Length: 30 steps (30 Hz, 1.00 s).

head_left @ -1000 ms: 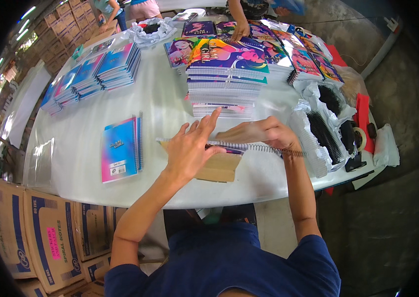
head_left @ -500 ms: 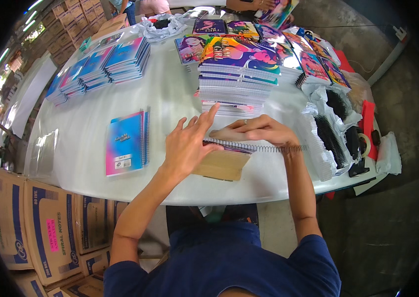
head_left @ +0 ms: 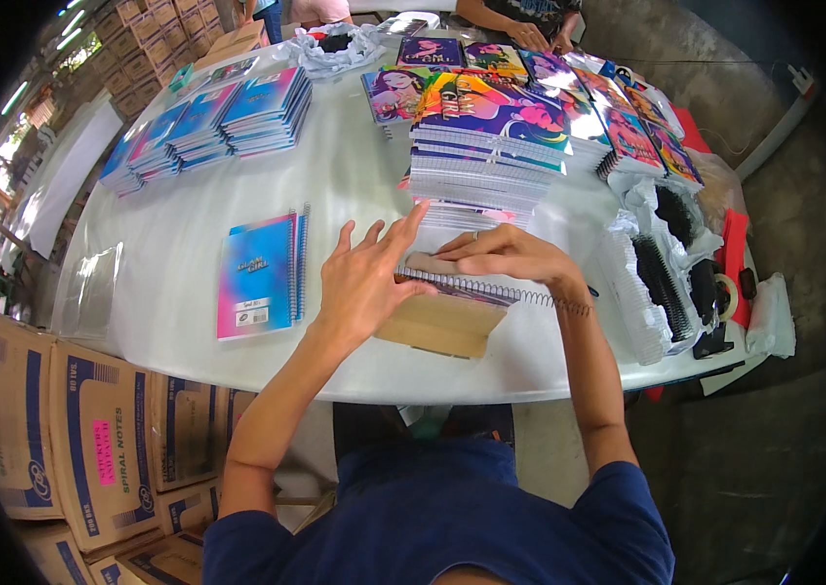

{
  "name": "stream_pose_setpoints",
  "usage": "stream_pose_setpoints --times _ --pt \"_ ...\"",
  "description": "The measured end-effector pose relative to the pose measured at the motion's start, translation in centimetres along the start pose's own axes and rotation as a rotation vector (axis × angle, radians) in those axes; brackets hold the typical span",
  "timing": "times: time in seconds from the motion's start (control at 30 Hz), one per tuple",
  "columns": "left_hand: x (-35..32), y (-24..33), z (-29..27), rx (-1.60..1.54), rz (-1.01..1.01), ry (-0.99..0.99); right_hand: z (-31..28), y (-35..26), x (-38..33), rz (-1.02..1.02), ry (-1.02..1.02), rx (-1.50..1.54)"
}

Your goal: The person binds spiral notebooks by inserting a wire coil through the punched holes of the notebook pages and covers using a small wooden jig, repeating this action for several notebooks.

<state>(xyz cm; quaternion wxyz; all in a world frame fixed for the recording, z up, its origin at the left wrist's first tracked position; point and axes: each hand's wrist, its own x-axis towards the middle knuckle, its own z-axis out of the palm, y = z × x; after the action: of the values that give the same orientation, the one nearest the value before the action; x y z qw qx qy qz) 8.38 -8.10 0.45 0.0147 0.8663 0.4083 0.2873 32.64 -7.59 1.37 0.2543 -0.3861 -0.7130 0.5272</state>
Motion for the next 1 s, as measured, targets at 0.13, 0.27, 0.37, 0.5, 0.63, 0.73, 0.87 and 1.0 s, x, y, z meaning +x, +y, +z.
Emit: stream_pose_setpoints --times 0.13,0.27,0.37,0.5,0.63,0.73,0.87,1.0 --pt "-0.5 -0.8 -0.2 0.063 -0.028 0.013 -0.2 1.6 0.5 -0.162 -0.041 0.611" --pt "-0.8 -1.1 -0.9 -0.041 -0.105 -0.027 0.3 1.3 2.8 0.035 -0.028 -0.251" --pt "-1.0 -2.1 -0.9 -0.258 -0.164 0.024 -0.2 1.2 2.4 -0.183 -0.094 0.538" --pt "-1.4 -3.5 -0.2 -0.632 -0.333 0.031 0.4 1.3 4.7 -0.001 -0.051 -0.25" --pt "-2.3 -4.7 1.4 -0.897 -0.441 0.094 0.5 1.0 3.4 -0.096 -0.056 0.518" --pt "-2.5 -5.2 2.1 -1.055 -0.46 0.124 1.0 1.1 4.9 -0.036 -0.001 -0.037" --pt "-2.8 -5.6 2.7 -1.088 -0.448 0.185 0.5 1.0 4.7 -0.082 -0.043 0.072" --pt "-3.1 -5.7 2.9 -1.11 -0.465 0.191 0.5 0.9 5.3 -0.057 -0.045 0.099"
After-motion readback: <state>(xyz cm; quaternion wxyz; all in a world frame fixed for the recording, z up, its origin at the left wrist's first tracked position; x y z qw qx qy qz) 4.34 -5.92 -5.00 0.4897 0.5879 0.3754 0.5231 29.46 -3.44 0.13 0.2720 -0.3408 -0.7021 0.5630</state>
